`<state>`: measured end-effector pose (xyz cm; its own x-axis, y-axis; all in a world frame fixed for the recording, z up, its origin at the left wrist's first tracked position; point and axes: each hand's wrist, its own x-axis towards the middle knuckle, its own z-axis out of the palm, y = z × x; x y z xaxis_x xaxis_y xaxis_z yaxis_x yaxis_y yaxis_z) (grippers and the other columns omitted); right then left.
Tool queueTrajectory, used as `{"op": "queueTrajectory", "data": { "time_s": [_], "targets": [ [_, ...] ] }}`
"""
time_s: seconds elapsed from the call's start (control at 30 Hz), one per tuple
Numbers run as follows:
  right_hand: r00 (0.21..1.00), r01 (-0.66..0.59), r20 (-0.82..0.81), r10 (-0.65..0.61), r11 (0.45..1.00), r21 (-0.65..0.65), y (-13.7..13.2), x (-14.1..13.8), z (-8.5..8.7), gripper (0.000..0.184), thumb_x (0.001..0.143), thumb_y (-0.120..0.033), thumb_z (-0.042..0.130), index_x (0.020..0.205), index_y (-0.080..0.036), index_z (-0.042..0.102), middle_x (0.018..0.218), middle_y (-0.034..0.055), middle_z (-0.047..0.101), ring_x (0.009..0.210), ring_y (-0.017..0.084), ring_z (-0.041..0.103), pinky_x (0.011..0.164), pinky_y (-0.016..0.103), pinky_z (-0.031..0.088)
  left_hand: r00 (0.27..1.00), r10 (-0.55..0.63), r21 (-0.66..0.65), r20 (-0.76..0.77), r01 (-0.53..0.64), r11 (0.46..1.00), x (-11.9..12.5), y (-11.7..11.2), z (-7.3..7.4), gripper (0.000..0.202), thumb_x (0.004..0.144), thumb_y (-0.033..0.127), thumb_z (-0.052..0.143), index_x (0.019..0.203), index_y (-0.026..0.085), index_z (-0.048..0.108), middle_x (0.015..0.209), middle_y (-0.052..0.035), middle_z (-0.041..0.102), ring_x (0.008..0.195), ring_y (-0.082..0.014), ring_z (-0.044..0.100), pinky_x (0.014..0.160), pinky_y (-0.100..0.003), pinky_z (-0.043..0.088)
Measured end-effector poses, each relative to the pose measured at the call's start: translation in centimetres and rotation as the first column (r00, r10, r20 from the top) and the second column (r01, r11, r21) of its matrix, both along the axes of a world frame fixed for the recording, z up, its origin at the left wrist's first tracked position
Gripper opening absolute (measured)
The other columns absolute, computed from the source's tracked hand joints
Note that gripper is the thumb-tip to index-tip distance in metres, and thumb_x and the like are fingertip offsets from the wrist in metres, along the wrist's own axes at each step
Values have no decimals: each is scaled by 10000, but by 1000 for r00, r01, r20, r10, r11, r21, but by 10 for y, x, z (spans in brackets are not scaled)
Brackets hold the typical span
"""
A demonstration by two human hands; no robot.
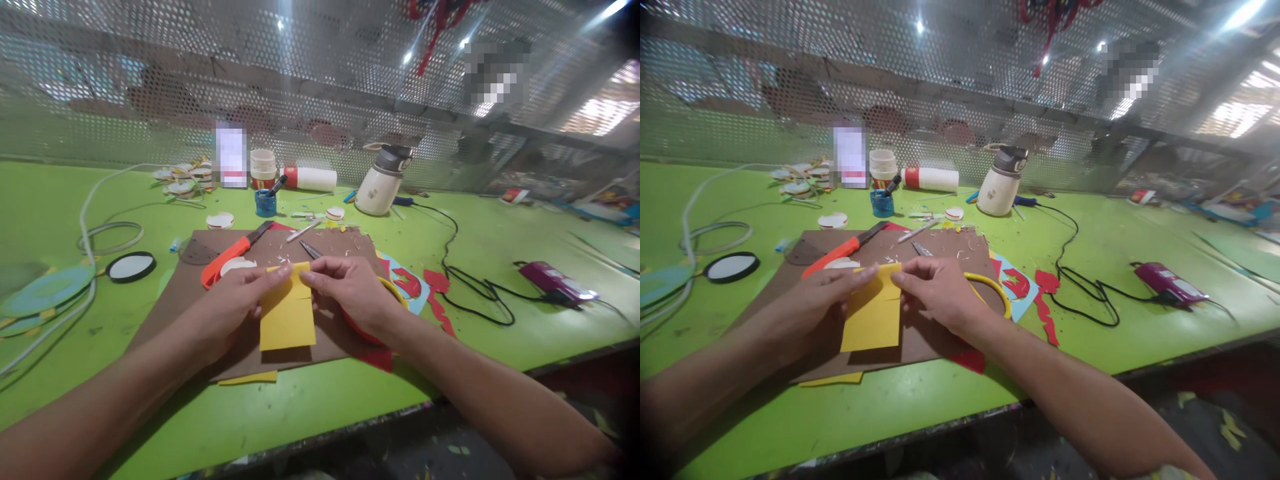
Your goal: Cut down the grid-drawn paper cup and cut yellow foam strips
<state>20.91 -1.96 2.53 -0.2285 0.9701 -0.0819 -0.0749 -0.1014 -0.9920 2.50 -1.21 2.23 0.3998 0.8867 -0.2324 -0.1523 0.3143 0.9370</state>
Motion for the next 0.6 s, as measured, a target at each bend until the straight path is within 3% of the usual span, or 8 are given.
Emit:
{"op": "queueTrajectory", "data": {
  "time_s": [0.1,0.23,0.4,0.6],
  "targets": [
    [1000,-18,-18,18,1000,1,1,0,-1,179,751,-341,782,795,-183,708,677,-21,654,577,102,562,591,257,473,999,4,-88,-35,-7,996,1,0,-1,270,757,361,791,931,159,751,808,-82,763,690,-215,695,630,-312,552],
    [1000,-15,-14,15,1000,23,3,2,-2,200,747,-346,798,830,-196,696,715,-34,636,609,97,540,601,247,443,999,19,-19,-41,-20,1000,2,0,0,225,746,314,795,928,184,772,833,-62,772,725,-213,703,663,-290,548],
    [998,-21,58,21,1000,7,2,3,-2,251,769,-403,791,757,-175,687,589,-40,595,526,94,506,501,228,366,999,33,29,26,-33,999,3,-1,-1,270,724,275,814,972,181,763,838,-52,768,762,-209,700,735,-311,550],
    [999,13,42,-15,999,47,1,2,0,215,759,-342,783,702,-181,651,607,-54,589,558,89,524,566,230,420,999,-1,8,50,0,1000,0,1,1,240,771,305,787,973,185,735,783,-33,715,736,-181,679,639,-278,560]
  ]
}}
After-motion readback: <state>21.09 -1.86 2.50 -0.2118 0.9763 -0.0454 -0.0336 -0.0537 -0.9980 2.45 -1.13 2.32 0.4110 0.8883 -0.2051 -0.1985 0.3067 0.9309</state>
